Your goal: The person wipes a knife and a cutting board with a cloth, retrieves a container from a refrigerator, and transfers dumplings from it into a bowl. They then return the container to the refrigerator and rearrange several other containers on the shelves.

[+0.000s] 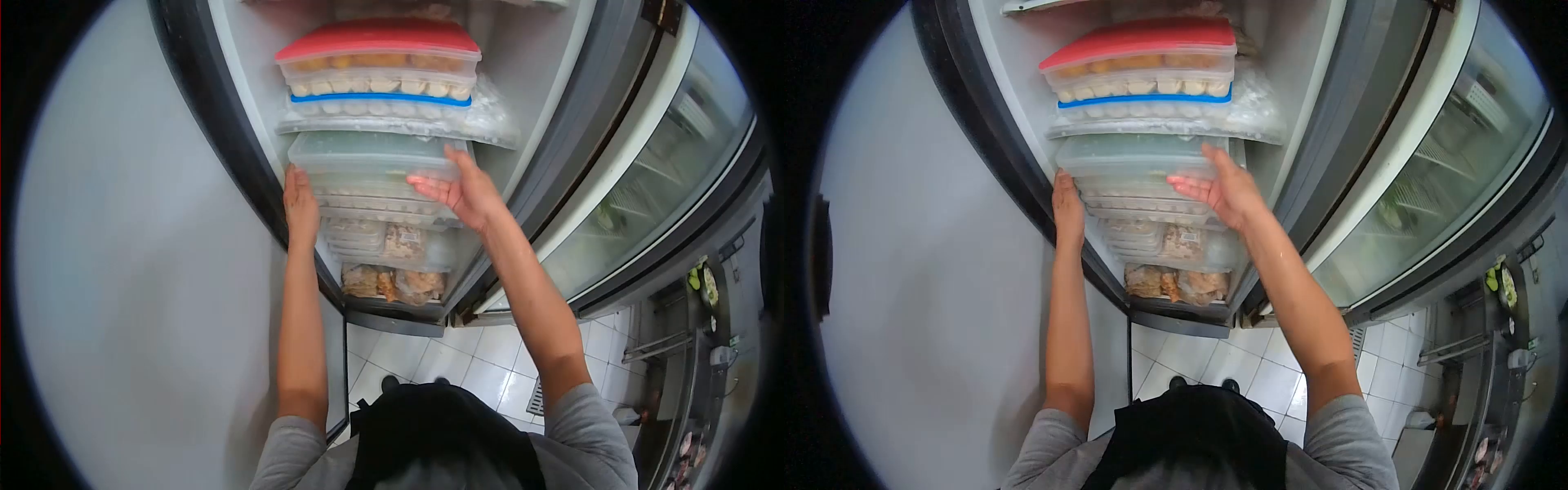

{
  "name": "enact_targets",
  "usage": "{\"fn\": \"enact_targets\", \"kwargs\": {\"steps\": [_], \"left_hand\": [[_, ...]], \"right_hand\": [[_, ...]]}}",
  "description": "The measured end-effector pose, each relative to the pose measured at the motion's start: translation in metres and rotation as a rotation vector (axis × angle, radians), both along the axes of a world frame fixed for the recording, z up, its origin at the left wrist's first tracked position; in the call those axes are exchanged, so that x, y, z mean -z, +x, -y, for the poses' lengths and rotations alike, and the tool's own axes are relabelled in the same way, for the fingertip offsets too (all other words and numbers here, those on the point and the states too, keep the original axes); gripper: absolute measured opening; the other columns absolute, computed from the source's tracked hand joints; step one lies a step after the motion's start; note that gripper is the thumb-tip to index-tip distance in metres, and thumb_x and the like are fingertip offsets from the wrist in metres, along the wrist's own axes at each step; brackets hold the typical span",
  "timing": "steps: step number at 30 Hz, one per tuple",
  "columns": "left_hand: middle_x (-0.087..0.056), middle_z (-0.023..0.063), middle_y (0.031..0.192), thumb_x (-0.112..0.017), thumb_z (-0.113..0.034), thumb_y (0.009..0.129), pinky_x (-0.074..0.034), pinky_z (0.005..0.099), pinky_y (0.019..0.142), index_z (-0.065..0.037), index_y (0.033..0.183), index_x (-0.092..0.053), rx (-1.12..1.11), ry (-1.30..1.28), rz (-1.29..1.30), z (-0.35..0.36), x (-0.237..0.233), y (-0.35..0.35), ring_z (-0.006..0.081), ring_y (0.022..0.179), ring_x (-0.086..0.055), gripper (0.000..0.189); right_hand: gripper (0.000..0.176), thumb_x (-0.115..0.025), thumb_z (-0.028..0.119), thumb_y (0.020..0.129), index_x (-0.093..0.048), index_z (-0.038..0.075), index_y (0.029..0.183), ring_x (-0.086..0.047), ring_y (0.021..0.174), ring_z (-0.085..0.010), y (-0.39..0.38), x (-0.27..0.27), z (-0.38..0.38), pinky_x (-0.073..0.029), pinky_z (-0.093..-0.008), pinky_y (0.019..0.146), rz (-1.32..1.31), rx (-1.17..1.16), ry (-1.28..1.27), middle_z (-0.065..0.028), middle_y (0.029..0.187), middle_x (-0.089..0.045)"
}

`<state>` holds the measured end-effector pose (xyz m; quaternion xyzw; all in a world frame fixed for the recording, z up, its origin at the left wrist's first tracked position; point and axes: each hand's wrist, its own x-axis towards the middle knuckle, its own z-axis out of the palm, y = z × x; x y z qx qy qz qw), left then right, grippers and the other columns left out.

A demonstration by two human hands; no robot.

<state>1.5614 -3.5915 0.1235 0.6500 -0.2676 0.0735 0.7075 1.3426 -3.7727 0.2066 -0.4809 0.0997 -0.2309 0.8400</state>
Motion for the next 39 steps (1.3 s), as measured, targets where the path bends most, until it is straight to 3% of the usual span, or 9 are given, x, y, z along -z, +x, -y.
{"fn": "enact_targets", "kwargs": {"steps": [3, 5, 11, 14, 17, 21, 27, 35, 39], "left_hand": [[-0.060, 0.0171, 0.125, -0.042, -0.049, 0.104, -0.038, 0.0332, 0.103, 0.003, 0.134, -0.050, -0.054, 0.095, 0.073, 0.008, -0.004, 0.000, 0.0266, 0.116, -0.054, 0.061], [-0.061, 0.0172, 0.121, -0.043, -0.048, 0.104, -0.039, 0.0334, 0.100, 0.003, 0.131, -0.052, -0.033, 0.052, 0.005, 0.009, -0.017, -0.004, 0.0261, 0.113, -0.055, 0.059], [-0.062, 0.0182, 0.120, -0.051, -0.043, 0.102, -0.041, 0.0334, 0.098, 0.005, 0.127, -0.053, -0.011, 0.028, -0.090, 0.012, -0.024, 0.009, 0.0252, 0.113, -0.057, 0.054], [-0.062, 0.0184, 0.124, -0.063, -0.034, 0.097, -0.042, 0.0339, 0.100, 0.005, 0.131, -0.051, 0.083, -0.029, -0.076, 0.014, -0.020, 0.012, 0.0256, 0.116, -0.057, 0.053], [-0.061, 0.0176, 0.125, -0.071, -0.025, 0.092, -0.042, 0.0347, 0.101, 0.005, 0.133, -0.050, 0.132, -0.112, -0.053, 0.006, -0.013, 0.009, 0.0249, 0.118, -0.057, 0.055], [-0.058, 0.0183, 0.130, -0.076, -0.017, 0.088, -0.040, 0.0360, 0.104, 0.004, 0.134, -0.048, 0.091, -0.244, 0.035, 0.003, 0.007, -0.009, 0.0254, 0.123, -0.054, 0.058], [-0.055, 0.0202, 0.133, -0.072, -0.018, 0.090, -0.037, 0.0351, 0.107, 0.004, 0.138, -0.046, -0.006, -0.161, 0.010, 0.007, 0.001, -0.003, 0.0260, 0.127, -0.050, 0.059], [-0.051, 0.0187, 0.138, -0.063, -0.017, 0.096, -0.037, 0.0361, 0.107, 0.002, 0.142, -0.042, 0.101, -0.159, 0.090, -0.021, -0.023, -0.038, 0.0260, 0.126, -0.050, 0.055], [-0.050, 0.0152, 0.134, -0.059, -0.021, 0.097, -0.039, 0.0358, 0.104, 0.001, 0.131, -0.045, 0.279, -0.563, -0.295, -0.067, 0.002, -0.102, 0.0233, 0.123, -0.051, 0.042]], "right_hand": [[0.067, -0.058, 0.049, 0.093, -0.049, -0.010, 0.125, -0.070, 0.093, -0.0332, 0.006, -0.019, 0.014, -0.058, -0.0345, 0.085, -0.389, 0.167, -0.264, -0.0289, 0.108, -0.064], [0.077, -0.062, 0.061, 0.086, -0.062, -0.011, 0.113, -0.071, 0.086, -0.0300, 0.011, -0.023, 0.029, -0.055, -0.0362, 0.081, -0.726, 0.259, -0.836, -0.0295, 0.103, -0.066], [0.086, -0.064, 0.068, 0.081, -0.063, -0.010, 0.117, -0.067, 0.100, -0.0326, 0.016, -0.010, 0.038, -0.049, -0.0426, 0.091, -0.555, 0.534, -1.190, -0.0278, 0.112, -0.067], [0.076, -0.071, 0.052, 0.084, -0.056, -0.006, 0.130, -0.063, 0.104, -0.0230, 0.023, 0.020, 0.038, -0.048, -0.0346, 0.092, -0.415, 0.485, -0.990, -0.0193, 0.113, -0.068], [0.085, -0.080, 0.044, 0.077, -0.048, -0.008, 0.137, -0.062, 0.116, -0.0286, 0.012, 0.006, 0.029, -0.049, -0.0387, 0.096, -0.325, 0.213, -0.849, -0.0223, 0.124, -0.064], [0.087, -0.085, 0.036, 0.075, -0.045, -0.007, 0.139, -0.063, 0.114, -0.0275, -0.006, 0.012, 0.009, -0.050, -0.0366, 0.095, -0.347, 0.309, -1.050, -0.0222, 0.125, -0.063], [0.084, -0.084, 0.035, 0.077, -0.045, -0.003, 0.141, -0.059, 0.119, -0.0296, -0.003, 0.019, 0.030, -0.047, -0.0371, 0.098, -0.260, 0.477, -0.908, -0.0210, 0.121, -0.065], [0.064, -0.075, 0.034, 0.086, -0.050, 0.005, 0.138, -0.056, 0.116, -0.0260, -0.028, 0.009, -0.005, -0.047, -0.0332, 0.091, -0.233, 0.447, -1.181, -0.0142, 0.130, -0.059], [0.046, -0.063, 0.027, 0.095, -0.053, 0.009, 0.136, -0.064, 0.105, -0.0250, -0.088, 0.035, -0.037, -0.054, -0.0363, 0.084, -0.094, 0.429, -0.440, -0.0099, 0.138, -0.052]]}}
